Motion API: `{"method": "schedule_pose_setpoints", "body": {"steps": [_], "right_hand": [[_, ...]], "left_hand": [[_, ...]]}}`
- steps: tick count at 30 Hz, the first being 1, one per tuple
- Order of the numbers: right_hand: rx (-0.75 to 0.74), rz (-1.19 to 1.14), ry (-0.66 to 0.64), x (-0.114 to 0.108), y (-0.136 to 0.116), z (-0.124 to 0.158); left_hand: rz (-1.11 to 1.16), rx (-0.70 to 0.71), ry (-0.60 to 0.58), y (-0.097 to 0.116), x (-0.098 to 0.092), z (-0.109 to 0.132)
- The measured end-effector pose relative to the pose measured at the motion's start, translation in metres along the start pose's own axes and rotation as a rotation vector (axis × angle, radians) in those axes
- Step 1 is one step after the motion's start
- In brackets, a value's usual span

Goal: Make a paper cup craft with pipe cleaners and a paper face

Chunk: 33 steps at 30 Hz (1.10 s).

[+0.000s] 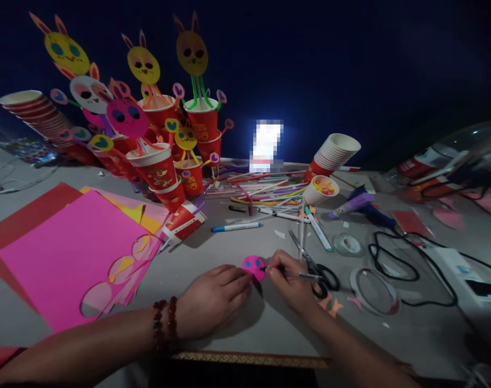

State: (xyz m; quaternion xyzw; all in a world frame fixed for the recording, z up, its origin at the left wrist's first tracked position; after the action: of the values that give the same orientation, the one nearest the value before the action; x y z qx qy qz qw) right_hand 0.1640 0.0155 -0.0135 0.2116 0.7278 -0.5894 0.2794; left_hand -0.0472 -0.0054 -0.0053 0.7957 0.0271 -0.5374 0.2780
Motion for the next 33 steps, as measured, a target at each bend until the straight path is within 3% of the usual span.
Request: {"method": "schedule_pose_setpoints", "body": {"steps": [22, 28, 33], "right_hand": [[-0.031, 0.032, 0.011, 0.0005, 0.0022, 0.0007], [-0.003, -0.079, 0.057, 0.0017, 0.0074, 0.0034], [-0.057, -0.040, -0.002, 0.0006, 0.0016, 0.0011]], "left_hand": [[0.002, 0.007, 0.020, 0.0005, -0.0027, -0.0003], [0.004, 0.009, 0.009, 0.0000, -0.0020, -0.0005], [-0.009, 0.001, 0.015, 0.0012, -0.0027, -0.0016]]}}
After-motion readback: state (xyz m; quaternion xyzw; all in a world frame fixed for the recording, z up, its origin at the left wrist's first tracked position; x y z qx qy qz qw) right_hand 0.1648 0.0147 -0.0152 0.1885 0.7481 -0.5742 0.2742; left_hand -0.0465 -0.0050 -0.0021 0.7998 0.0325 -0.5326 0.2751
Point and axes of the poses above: each hand's wrist, its own z-axis away from the middle knuckle, its own x-axis out of the palm, y = z × x, the point moved 1 cm from there along -z, towards the middle knuckle, and after that the axes turned 14 degrees about z, right-handed, at the moved point
